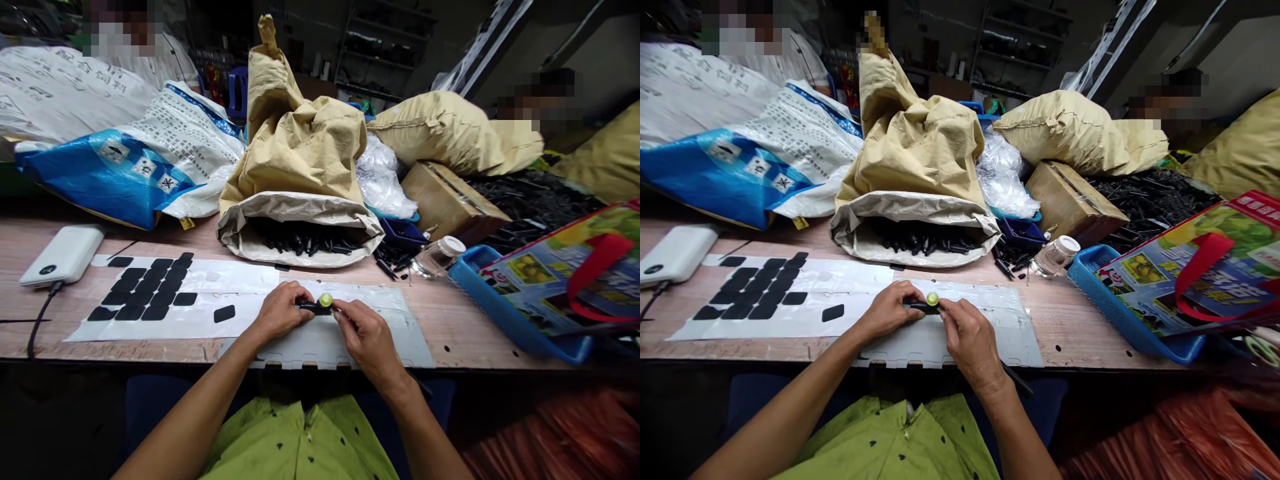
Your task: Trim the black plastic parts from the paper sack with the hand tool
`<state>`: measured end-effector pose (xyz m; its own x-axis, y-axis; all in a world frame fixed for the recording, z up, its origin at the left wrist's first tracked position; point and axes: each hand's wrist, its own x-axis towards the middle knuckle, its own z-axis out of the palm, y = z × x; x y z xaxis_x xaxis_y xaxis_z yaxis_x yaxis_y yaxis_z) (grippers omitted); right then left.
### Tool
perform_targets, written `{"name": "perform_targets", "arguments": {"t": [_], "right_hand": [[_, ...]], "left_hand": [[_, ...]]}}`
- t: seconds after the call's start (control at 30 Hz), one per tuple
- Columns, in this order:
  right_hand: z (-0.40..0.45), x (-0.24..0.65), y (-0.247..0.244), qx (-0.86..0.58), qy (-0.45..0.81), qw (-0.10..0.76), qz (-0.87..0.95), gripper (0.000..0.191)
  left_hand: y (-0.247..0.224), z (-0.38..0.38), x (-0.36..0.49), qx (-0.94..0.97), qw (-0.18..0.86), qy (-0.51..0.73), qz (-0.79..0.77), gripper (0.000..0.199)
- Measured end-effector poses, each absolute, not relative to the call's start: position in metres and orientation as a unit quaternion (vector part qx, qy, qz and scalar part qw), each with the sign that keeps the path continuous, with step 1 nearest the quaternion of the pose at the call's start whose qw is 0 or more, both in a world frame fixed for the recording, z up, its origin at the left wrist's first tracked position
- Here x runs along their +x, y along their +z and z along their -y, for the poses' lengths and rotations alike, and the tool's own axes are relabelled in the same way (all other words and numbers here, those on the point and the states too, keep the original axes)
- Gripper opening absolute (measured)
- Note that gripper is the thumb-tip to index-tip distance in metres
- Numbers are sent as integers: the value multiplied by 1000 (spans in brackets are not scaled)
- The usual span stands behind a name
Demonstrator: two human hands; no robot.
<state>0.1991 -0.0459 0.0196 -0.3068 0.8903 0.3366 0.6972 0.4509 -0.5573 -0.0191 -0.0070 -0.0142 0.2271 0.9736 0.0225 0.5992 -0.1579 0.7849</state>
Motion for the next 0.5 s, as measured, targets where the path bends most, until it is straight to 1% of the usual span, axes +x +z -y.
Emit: {"name": "perform_targets", "arguments": {"t": [0.1,0.17,0.23,0.43,0.5], "right_hand": [[44,206,21,-509,148,331,781,28],[40,214,22,-522,126,350,768,28],[32,226,19,-542,96,350,758,28],[8,256,-11,-591,-16,267,761,28],[5,259,-21,-586,-32,259,767,29]], "left_hand": [[-14,8,-19,711,329,278,-555,16],[-13,9,-18,714,319,281,-557,15],[-14,10,-17,716,307,284,-560,16],[-17,13,-17,734,269,295,-550,17],[-18,13,-17,738,265,297,-545,16]]}}
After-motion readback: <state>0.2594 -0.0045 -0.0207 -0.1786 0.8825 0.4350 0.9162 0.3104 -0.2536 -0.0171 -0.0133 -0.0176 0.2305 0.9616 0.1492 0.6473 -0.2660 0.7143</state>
